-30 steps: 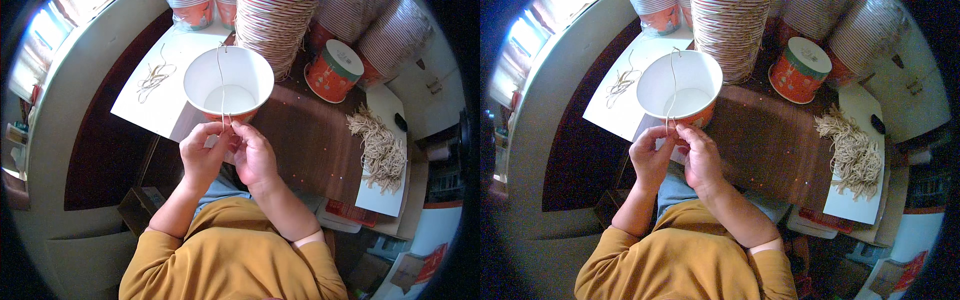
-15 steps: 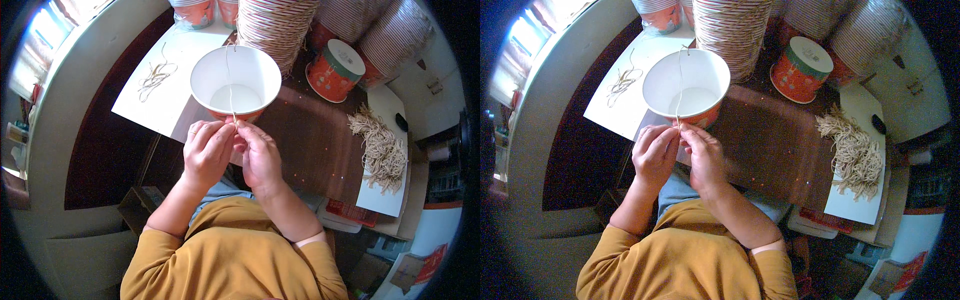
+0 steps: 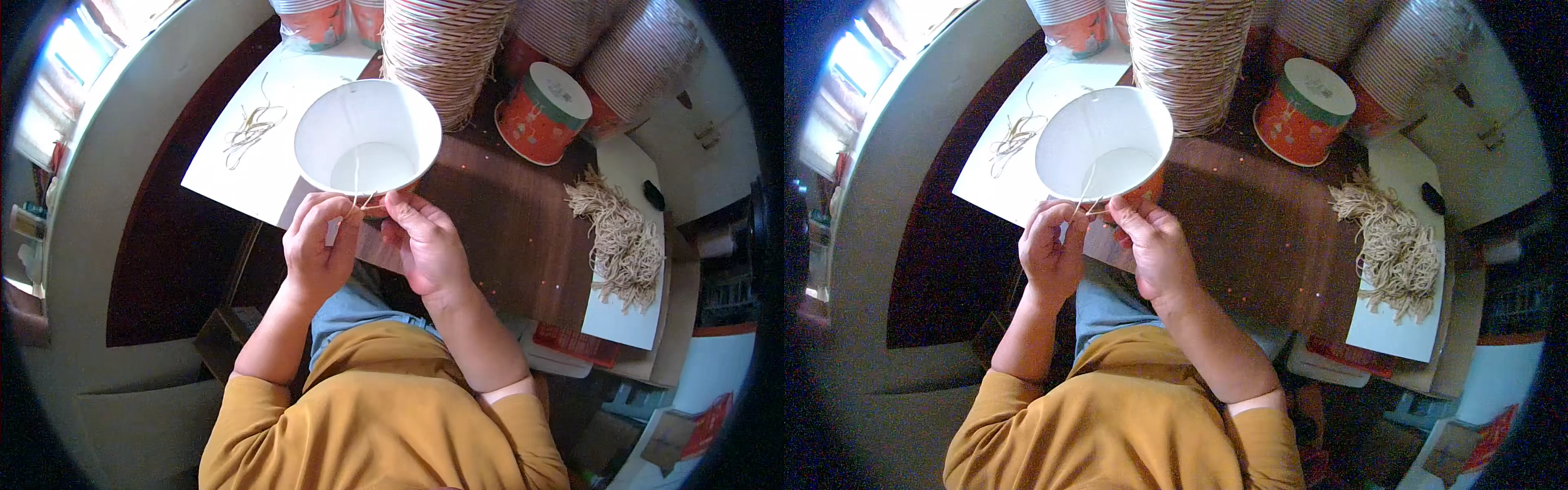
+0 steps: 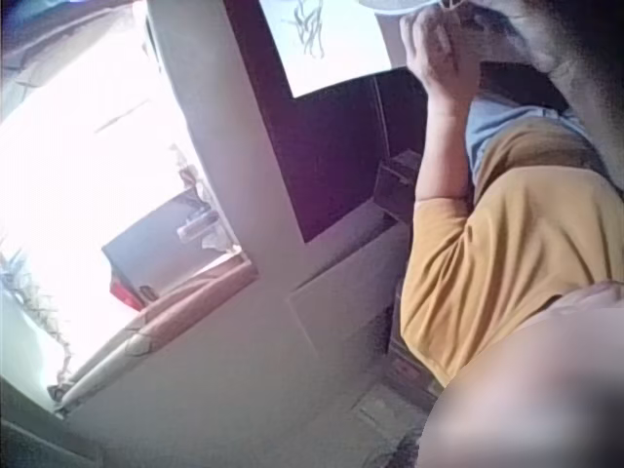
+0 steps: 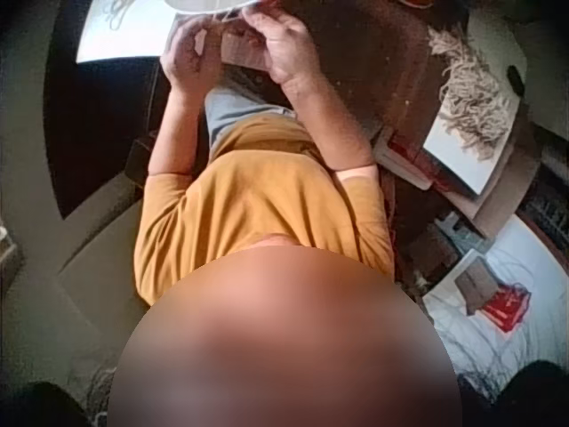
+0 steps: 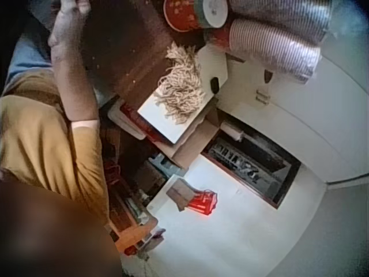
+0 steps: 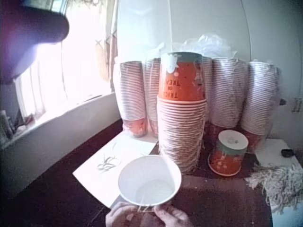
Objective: Attaching string handles to paper buckets by threading the string through holes and tying knots.
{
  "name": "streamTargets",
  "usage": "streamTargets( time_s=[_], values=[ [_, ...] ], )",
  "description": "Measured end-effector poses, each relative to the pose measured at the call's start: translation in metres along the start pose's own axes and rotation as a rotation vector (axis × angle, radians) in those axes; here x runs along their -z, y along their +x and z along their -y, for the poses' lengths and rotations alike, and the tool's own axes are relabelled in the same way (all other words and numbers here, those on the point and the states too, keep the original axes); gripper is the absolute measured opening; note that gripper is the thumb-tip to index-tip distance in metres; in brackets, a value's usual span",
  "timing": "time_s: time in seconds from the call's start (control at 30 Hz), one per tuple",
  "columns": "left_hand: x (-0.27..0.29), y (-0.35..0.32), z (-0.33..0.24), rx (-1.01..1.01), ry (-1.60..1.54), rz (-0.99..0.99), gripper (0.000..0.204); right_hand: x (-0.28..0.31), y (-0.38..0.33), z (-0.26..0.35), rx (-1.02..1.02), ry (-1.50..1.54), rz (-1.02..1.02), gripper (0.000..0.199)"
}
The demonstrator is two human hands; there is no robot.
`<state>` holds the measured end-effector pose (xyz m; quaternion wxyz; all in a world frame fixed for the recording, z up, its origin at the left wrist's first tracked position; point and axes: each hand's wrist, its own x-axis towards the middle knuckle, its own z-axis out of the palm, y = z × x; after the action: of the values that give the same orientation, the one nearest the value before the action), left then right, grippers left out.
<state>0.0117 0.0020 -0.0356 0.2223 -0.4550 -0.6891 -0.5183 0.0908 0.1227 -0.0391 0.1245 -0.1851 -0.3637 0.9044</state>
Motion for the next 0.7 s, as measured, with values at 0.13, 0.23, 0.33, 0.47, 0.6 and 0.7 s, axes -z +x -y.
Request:
streamTargets(
  time_s=[0.13, 0.23, 0.33, 0.47, 0.6, 0.7],
  values=[
    [0.004, -0.001, -0.002, 0.16, -0.119, 0.056, 0.011, -0.003, -0.002, 0.008, 0.151, -0.222, 0.021, 0.02],
    [0.003, -0.002, 0.0, 0.217, -0.248, 0.073, 0.01, 0.005, 0.004, 0.009, 0.251, -0.403, 0.076, 0.023],
    [0.002, -0.002, -0.003, 0.248, -0.285, 0.117, 0.005, 0.006, 0.003, 0.01, 0.425, -0.722, -0.011, 0.022],
    [0.004, -0.003, -0.004, 0.524, -0.574, 0.136, 0.005, 0.01, -0.003, 0.012, 0.824, -1.214, -0.166, 0.017],
    [0.008, 0.001, -0.008, 0.617, -0.718, 0.142, 0.013, 0.006, -0.017, 0.02, 1.17, -1.414, -0.184, 0.03],
    [0.003, 0.007, -0.012, 0.611, -0.693, 0.113, 0.013, 0.003, -0.011, 0.026, 1.278, -1.48, -0.051, 0.037]
  ],
)
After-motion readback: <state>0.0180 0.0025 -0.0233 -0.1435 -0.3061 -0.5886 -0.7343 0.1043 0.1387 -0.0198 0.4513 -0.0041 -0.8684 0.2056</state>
